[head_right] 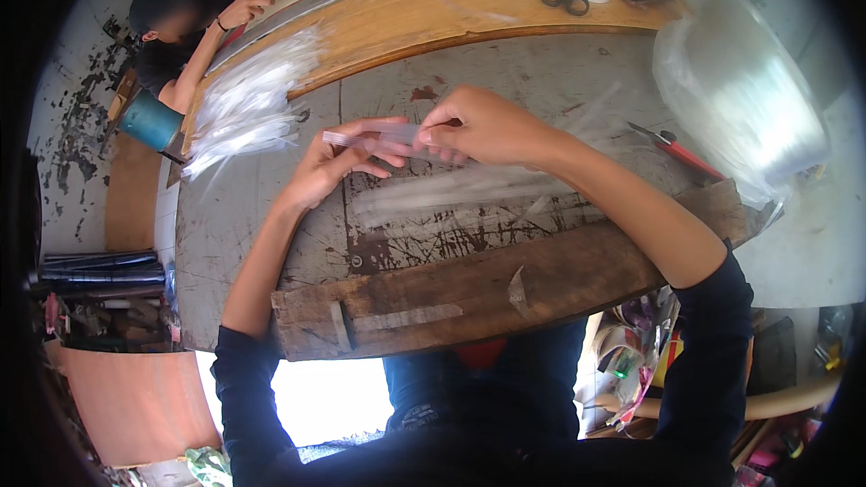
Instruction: The person cuts plastic strips using a utility knife on a wooden guide, then folds and connects the strips by hand and stacks them.
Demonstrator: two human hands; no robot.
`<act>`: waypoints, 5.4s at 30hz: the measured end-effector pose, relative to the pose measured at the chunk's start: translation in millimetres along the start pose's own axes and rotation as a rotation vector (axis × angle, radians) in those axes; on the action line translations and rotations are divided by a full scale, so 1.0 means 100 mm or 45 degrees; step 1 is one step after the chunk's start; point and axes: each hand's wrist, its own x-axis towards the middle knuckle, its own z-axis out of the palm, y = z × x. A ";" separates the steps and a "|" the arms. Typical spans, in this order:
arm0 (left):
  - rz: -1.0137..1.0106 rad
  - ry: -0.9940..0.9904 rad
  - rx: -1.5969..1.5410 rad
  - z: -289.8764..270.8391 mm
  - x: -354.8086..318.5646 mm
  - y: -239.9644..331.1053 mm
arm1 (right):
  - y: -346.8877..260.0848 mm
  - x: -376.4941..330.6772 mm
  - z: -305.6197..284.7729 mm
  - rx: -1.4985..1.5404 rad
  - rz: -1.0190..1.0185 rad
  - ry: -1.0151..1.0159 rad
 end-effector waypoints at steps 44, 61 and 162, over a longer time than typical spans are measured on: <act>-0.025 0.074 0.091 -0.02 0.02 -0.13 | 0.09 0.04 0.12 0.049 -0.061 0.311; -0.025 0.149 0.080 -0.02 0.03 -0.17 | 0.06 0.03 0.20 -0.221 -0.172 0.279; -0.048 0.861 1.996 -1.87 -0.87 0.03 | -1.02 -0.37 -0.99 -1.380 -0.423 0.483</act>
